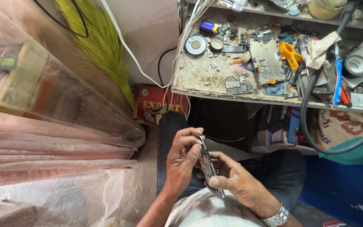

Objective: The person dismantles a smartphone by removing internal components, ribbons, and panels from the chassis.

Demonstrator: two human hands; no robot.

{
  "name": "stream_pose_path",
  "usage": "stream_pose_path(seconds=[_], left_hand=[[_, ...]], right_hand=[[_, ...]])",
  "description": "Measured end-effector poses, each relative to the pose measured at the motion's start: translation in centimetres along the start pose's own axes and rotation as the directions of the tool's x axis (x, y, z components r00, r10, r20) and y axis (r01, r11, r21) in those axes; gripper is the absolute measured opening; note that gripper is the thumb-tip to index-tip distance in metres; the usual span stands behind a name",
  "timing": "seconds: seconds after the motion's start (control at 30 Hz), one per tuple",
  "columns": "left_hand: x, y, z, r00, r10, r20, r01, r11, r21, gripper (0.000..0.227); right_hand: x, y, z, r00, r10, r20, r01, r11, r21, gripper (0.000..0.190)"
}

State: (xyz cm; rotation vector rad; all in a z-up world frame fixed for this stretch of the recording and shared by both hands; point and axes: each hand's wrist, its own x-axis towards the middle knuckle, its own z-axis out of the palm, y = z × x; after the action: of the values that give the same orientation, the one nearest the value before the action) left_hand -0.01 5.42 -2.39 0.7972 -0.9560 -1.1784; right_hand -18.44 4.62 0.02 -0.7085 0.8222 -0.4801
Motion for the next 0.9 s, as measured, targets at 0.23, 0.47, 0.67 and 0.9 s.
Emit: stream_pose_path(seconds=[0.23,0.47,0.67,0.9], left_hand=[[1.1,0.8,-0.3,0.995,-0.086,0.055,0.075,0.981,0.176,0.016],[2.4,2.0,-0.5,0.985,-0.064,0.161,0.011,0.95,0.313,0.02],[2.2,1.9,-0.8,0.979,-0.038,0.2,-0.023,0.955,0.295,0.021],[0.3,0.9,-1.3,0.969,-0.139,0.205,0.123,0.989,0.086,0.013]], right_hand=[[0.2,0.4,-0.8,0.999,0.025,0.024,-0.027,0.996,0.081,0.092],[0.6,1.1,-1.3,1.0,0.001,0.02,-0.004,0.992,0.123,0.092],[0.3,0.7,-0.6,0.999,0.002,0.054,-0.008,0.994,0.111,0.091],[-1.2,-0.2,0.7,0.994,0.101,0.041,-0.1,0.995,-0.021,0.091]])
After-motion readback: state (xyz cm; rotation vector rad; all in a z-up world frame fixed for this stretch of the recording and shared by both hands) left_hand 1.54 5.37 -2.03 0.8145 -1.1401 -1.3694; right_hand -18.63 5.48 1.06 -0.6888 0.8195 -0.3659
